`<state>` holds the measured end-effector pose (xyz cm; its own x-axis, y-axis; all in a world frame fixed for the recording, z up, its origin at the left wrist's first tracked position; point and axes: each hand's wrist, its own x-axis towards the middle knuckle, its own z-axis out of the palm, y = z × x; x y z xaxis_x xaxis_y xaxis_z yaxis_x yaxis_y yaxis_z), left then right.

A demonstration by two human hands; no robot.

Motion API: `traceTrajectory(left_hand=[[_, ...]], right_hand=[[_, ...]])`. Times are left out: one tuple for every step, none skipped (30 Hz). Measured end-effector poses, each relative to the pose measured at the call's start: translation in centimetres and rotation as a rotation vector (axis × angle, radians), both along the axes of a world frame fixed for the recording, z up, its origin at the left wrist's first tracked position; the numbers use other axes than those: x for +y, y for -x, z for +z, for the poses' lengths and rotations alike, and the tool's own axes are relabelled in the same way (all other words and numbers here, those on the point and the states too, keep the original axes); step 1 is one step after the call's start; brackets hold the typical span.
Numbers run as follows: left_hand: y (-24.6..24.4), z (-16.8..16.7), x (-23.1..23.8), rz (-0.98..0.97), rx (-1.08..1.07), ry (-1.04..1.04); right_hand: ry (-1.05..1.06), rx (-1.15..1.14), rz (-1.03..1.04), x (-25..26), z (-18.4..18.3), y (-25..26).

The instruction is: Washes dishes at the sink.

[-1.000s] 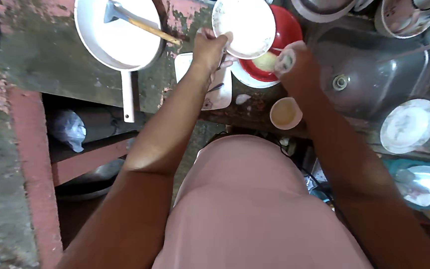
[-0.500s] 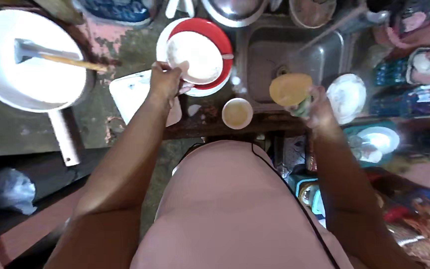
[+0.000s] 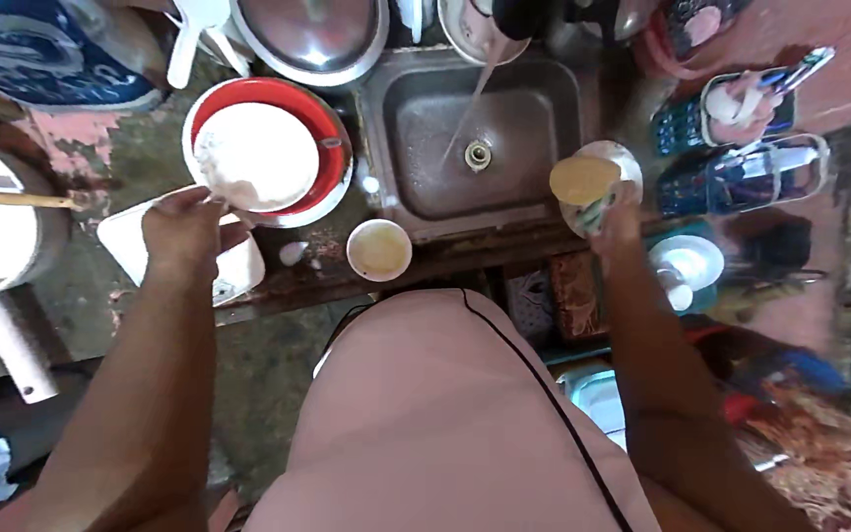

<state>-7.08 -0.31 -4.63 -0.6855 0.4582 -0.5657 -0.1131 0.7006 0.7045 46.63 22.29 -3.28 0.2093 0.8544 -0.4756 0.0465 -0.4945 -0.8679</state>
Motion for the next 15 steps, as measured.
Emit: traceTrajectory(left_hand=[[-0.4, 0.1, -0.1, 0.028, 0.002, 0.002], [-0.8, 0.2, -0.4, 0.052, 0.002, 0.003], [-1.2, 0.2, -0.7, 0.079, 0.007, 0.004], [-1.7, 0.2, -1.1, 0.110, 0.018, 0.012], [-2.3, 0.4, -1.6, 0.136, 0.029, 0.024], [-2.9, 0.5, -2.2, 0.156, 0.042, 0.039], [-3.4, 0.4, -3.0, 0.177, 0.058, 0.053], [-3.8, 0.3, -4.0, 0.198, 0.069, 0.060], [-4.2, -0.1, -5.0, 0.225, 0.087, 0.064], [-4.6, -0.5, -6.2, 0.247, 0.102, 0.074], [-4.9, -0.9, -7.4, 0.264, 0.109, 0.085], [-5.1, -1.4, -8.8, 0.281, 0.116, 0.098], [-5.3, -2.0, -10.3, 0.300, 0.126, 0.104], [-5.5, -2.2, -11.6, 0.317, 0.135, 0.113], [-5.9, -2.1, -12.6, 0.333, 0.148, 0.129]], right_hand=[[-0.013, -0.057, 0.007, 1.2, -0.3, -0.9], [-0.027, -0.113, 0.014, 2.5, -0.6, -1.7], [-0.042, -0.179, 0.023, 3.8, -0.6, -2.3], [-0.060, -0.250, 0.033, 5.1, -0.6, -2.7], [-0.075, -0.327, 0.066, 6.4, -0.4, -3.2], [-0.099, -0.379, 0.090, 7.8, -0.5, -3.8], [-0.125, -0.379, 0.077, 9.2, -0.6, -4.2], [-0.144, -0.370, 0.052, 10.4, -0.5, -4.4], [-0.164, -0.396, 0.072, 11.6, -0.2, -4.6], [-0.196, -0.412, 0.091, 12.9, -0.3, -4.9], [-0.225, -0.341, 0.032, 14.5, -0.8, -5.0], [-0.236, -0.265, -0.016, 16.2, -1.4, -5.4], [-0.240, -0.193, -0.054, 18.0, -1.8, -5.7], [-0.244, -0.126, -0.083, 19.5, -1.8, -5.7], [-0.247, -0.090, -0.100, 21.0, -1.5, -5.7]])
